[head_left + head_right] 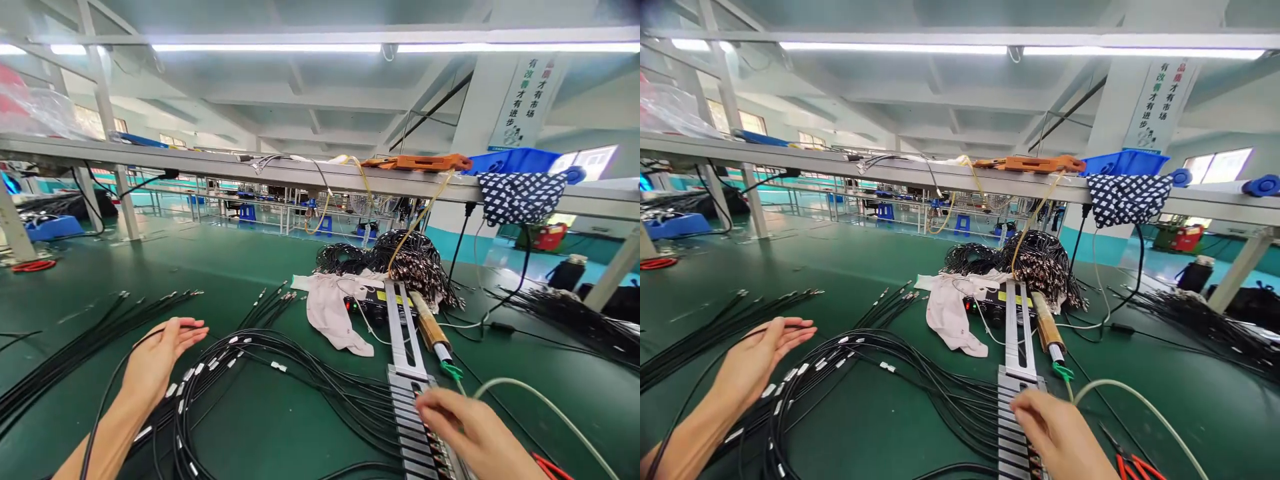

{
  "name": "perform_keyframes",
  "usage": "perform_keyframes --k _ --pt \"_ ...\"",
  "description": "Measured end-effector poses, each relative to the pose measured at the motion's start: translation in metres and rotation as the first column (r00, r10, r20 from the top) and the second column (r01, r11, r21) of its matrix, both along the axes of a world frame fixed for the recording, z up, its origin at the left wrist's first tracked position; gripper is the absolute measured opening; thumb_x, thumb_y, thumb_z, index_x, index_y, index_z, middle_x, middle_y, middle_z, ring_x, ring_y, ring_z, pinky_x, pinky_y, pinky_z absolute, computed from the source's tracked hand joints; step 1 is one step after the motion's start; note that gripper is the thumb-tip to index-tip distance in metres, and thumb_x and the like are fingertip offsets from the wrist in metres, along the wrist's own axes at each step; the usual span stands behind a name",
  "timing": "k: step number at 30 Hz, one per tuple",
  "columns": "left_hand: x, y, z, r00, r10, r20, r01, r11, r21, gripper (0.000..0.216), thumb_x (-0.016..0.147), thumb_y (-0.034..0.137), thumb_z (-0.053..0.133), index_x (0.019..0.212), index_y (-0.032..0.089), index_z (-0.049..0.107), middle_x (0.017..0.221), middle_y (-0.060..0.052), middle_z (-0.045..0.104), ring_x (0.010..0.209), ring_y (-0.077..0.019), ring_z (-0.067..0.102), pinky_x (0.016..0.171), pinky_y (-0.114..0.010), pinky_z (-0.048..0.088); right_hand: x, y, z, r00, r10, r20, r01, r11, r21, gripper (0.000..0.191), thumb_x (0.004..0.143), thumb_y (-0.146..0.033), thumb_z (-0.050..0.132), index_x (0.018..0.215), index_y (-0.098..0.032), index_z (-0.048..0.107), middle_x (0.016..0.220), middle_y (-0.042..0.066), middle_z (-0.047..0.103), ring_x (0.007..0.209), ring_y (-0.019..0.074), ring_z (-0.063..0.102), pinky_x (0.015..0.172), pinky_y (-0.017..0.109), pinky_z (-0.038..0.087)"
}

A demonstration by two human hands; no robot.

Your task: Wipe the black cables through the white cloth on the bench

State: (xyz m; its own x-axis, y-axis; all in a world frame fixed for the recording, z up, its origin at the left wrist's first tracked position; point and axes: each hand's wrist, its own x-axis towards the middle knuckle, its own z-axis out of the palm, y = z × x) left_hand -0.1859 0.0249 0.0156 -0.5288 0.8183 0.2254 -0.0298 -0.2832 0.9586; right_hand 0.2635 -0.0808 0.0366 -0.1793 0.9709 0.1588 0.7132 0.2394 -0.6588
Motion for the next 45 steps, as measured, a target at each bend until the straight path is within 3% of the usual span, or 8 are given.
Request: perform_keyframes --k 4,6,9,16,29,36,40,45 --pt "0.0 0.002 -0.001 1.0 0.002 -0.009 -0.002 1.0 -0.004 0.061 0.063 0.07 0.071 0.082 0.013 0.064 0.087 -0.009 0.07 0.087 -0.0267 0.067 0.104 -0.051 0.044 -0.013 0.059 0.008 0.968 0.148 0.202 -0.126 0.985 -0.119 0.022 0.086 -0.024 0.046 0.082 -0.018 0.066 0.077 0.003 0.067 0.071 0.0169 0.057 0.063 0.025 0.04" --pt "0.002 0.002 0.002 1.0 0.024 0.0 -0.024 0.999 -0.029 0.04 0.082 0.052 0.06 0.082 0.012 0.063 0.087 -0.008 0.07 0.086 -0.0242 0.067 0.104 -0.049 0.044 -0.024 0.075 0.009 0.947 0.219 0.234 -0.183 0.969 -0.165 0.018 0.081 -0.017 0.052 0.081 -0.017 0.07 0.077 0.002 0.067 0.072 0.0153 0.057 0.063 0.023 0.039" --pt "0.005 0.0 0.006 0.998 0.052 0.034 -0.049 0.995 -0.09 0.028 0.092 0.031 0.046 0.08 0.012 0.063 0.085 -0.008 0.07 0.084 -0.022 0.068 0.104 -0.047 0.045 -0.038 0.087 0.006 0.913 0.293 0.284 -0.229 0.944 -0.237 0.018 0.075 -0.01 0.057 0.079 -0.017 0.073 0.072 0.0 0.066 0.068 0.0133 0.055 0.06 0.022 0.036" --pt "0.003 0.002 0.002 0.999 0.044 0.025 -0.042 0.998 -0.041 0.028 0.093 0.03 0.047 0.081 0.011 0.063 0.084 -0.008 0.069 0.081 -0.0215 0.068 0.103 -0.049 0.045 -0.042 0.096 0.001 0.875 0.341 0.344 -0.236 0.921 -0.311 0.014 0.069 -0.007 0.063 0.065 -0.018 0.071 0.06 -0.003 0.057 0.06 0.0111 0.047 0.055 0.022 0.03" --pt "-0.001 0.007 -0.003 0.995 0.089 0.046 -0.087 0.996 -0.033 0.027 0.094 0.026 0.045 0.078 0.011 0.062 0.079 -0.006 0.069 0.075 -0.0186 0.069 0.102 -0.049 0.046 -0.029 0.094 -0.008 0.965 0.219 0.145 -0.146 0.907 -0.395 0.011 0.078 -0.017 0.058 0.067 -0.016 0.057 0.061 -0.005 0.046 0.06 0.0103 0.04 0.053 0.022 0.028" --pt "-0.002 0.007 0.003 0.98 0.162 0.118 -0.159 0.987 -0.031 0.023 0.088 0.02 0.044 0.071 0.012 0.058 0.069 -0.004 0.066 0.066 -0.0169 0.066 0.102 -0.051 0.045 -0.036 0.094 -0.004 0.95 0.299 0.095 -0.248 0.902 -0.354 0.012 0.09 -0.019 0.045 0.079 -0.019 0.051 0.077 -0.002 0.06 0.071 0.0115 0.05 0.063 0.021 0.036" --pt "-0.007 0.003 0.004 0.967 0.239 0.084 -0.241 0.97 0.023 0.021 0.083 0.028 0.049 0.072 0.013 0.058 0.073 -0.004 0.065 0.066 -0.0175 0.066 0.09 -0.045 0.053 -0.049 0.092 -0.008 0.937 0.279 0.212 -0.218 0.937 -0.272 0.013 0.084 -0.017 0.051 0.073 -0.021 0.048 0.066 -0.003 0.052 0.063 0.0132 0.045 0.058 0.025 0.03" --pt "-0.026 0.001 -0.001 0.909 0.415 0.027 -0.416 0.905 0.094 0.027 0.077 0.042 0.048 0.071 0.016 0.054 0.07 -0.004 0.063 0.059 -0.0167 0.065 0.064 -0.032 0.056 -0.06 0.087 -0.007 0.925 0.177 0.337 -0.137 0.981 -0.14 0.013 0.088 -0.019 0.045 0.077 -0.021 0.05 0.073 0.003 0.059 0.069 0.019 0.051 0.062 0.03 0.031"
